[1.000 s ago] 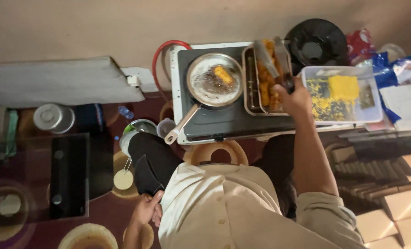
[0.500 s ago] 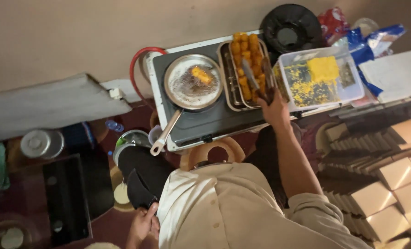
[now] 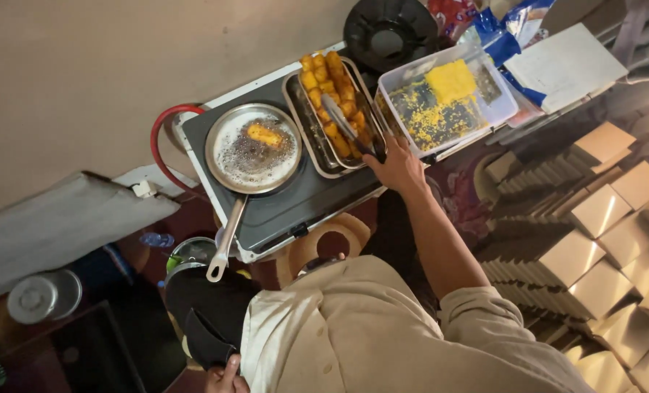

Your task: Frying small food items in a pan and transferring them to a tray using tongs.

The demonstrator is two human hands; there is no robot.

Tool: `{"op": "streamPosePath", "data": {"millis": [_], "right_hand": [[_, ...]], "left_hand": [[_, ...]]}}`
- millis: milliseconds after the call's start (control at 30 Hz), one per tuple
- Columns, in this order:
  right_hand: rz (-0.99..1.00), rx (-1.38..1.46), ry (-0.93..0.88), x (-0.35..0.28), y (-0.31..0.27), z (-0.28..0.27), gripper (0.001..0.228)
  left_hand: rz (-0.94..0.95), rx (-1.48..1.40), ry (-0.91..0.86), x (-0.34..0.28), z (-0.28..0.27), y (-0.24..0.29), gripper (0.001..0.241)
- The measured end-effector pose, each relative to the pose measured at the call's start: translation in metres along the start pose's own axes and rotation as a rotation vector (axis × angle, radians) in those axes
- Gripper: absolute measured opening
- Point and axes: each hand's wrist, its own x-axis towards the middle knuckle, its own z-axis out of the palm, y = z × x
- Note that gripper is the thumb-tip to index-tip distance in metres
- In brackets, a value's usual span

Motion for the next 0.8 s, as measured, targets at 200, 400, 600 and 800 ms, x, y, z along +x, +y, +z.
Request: {"op": "streamPosePath", "data": {"millis": [200, 400, 600, 800], "right_hand": [[-0.359, 0.137, -0.190, -0.045, -0.021, 0.000, 0.061], [-0.674, 0.246, -0.374, -0.115, -0.042, 0.108, 0.045], [-0.930, -0.109, -0.863, -0.084, -0.006, 0.194, 0.056], [-0.725, -0.071, -0.933, -0.055, -0.006, 0.196, 0.051]], "left_hand": [[0.212, 0.163, 0.088, 0.042, -0.018, 0.030, 0.021], [0.356, 0.307, 0.156, 0.079, -0.049, 0.074, 0.049], [0.319, 0.257, 0.247, 0.079, -0.054, 0.082, 0.047], [0.435, 0.371, 0.182, 0.103, -0.049, 0.076, 0.051]]}}
